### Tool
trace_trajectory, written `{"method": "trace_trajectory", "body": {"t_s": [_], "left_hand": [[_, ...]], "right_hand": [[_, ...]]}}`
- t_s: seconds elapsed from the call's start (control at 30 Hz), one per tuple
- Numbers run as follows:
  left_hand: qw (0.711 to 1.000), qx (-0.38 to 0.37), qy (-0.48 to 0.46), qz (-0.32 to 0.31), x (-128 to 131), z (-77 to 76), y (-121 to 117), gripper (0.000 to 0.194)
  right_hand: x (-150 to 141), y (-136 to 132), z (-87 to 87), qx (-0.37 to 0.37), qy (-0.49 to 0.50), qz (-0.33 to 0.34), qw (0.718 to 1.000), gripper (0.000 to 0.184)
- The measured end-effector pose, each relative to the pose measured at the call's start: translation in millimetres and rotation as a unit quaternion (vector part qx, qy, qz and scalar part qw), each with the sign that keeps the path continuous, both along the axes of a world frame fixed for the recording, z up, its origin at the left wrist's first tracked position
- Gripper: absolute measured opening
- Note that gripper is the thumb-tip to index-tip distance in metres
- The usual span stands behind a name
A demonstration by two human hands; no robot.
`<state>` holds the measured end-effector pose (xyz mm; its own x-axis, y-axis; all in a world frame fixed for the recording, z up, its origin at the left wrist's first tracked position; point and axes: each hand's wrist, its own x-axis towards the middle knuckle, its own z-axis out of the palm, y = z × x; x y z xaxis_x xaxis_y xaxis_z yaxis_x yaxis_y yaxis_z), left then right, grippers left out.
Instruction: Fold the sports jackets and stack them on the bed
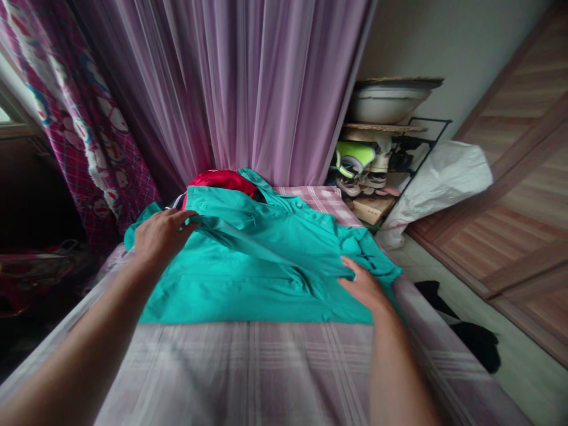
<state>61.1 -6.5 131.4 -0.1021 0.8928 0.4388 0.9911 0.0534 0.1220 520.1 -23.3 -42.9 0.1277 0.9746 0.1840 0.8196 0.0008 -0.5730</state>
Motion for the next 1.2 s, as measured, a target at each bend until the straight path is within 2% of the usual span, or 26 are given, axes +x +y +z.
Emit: {"method": "trace_trajectory", "body": {"t_s": [0.07, 0.13, 0.17, 0.23, 0.3, 0.37, 0.43, 0.57, 0.67, 0.8, 0.9, 0.97, 1.03, 1.1, 1.2], "left_hand": [[0.997, -0.045, -0.05, 0.043, -13, 4.3, -1, 0.04], [0.978, -0.09, -0.183, 0.032, -27, -3.7, -6, 0.046], [0.956, -0.112, -0.271, 0.01, -35, -11.5, -11, 0.048], [0.888, -0.146, -0.434, -0.033, -48, -31.4, -23, 0.055], [0.835, -0.166, -0.523, -0.044, -58, -52.5, -39, 0.06], [0.808, -0.178, -0.56, -0.029, -64, -71.1, -53, 0.062], [0.8, -0.175, -0.573, -0.014, -65, -85.8, -64, 0.062], [0.818, -0.153, -0.554, -0.006, -65, -105.0, -70, 0.063], [0.857, -0.159, -0.491, -0.001, -65, -114.8, -67, 0.06], [0.931, -0.179, -0.318, 0.013, -69, -125.7, -65, 0.05], [0.976, -0.134, -0.17, 0.001, -74, -130.2, -69, 0.048], [0.992, -0.08, -0.101, -0.007, -74, -130.2, -71, 0.047], [0.998, -0.028, -0.059, -0.025, -69, -127.9, -70, 0.047], [0.997, -0.006, -0.034, -0.062, -57, -125.4, -64, 0.046], [0.995, -0.034, -0.005, -0.096, -29, -127.1, -51, 0.046]], "right_hand": [[2, -4, 3.6, -0.03, 0.006, 0.013, 0.999, 0.053], [3, -9, 5.4, -0.032, 0.006, 0.022, 0.999, 0.041], [4, -12, 5.4, -0.021, 0.003, 0.026, 0.999, 0.036], [8, -18, 3.9, 0.005, -0.008, 0.026, 1.0, 0.03], [14, -25, 1.6, 0.023, -0.019, 0.023, 0.999, 0.027], [22, -30, -0.3, 0.028, -0.021, 0.028, 0.999, 0.024], [29, -35, -1.2, 0.034, -0.009, 0.04, 0.999, 0.023], [30, -46, -2.7, 0.073, 0.009, 0.017, 0.997, 0.026], [28, -51, -8.4, 0.09, 0.007, 0.007, 0.996, 0.025], [37, -53, -22.8, 0.076, -0.004, 0.011, 0.997, 0.023], [46, -50, -25.2, 0.074, -0.03, -0.011, 0.997, 0.025], [42, -46, -14.7, 0.098, -0.062, -0.021, 0.993, 0.027], [21, -40, 6.3, 0.135, -0.09, -0.014, 0.987, 0.029], [-19, -31, 32.8, 0.154, -0.106, 0.018, 0.982, 0.032], [-104, -14, 63.7, 0.143, -0.131, 0.111, 0.975, 0.04]]}}
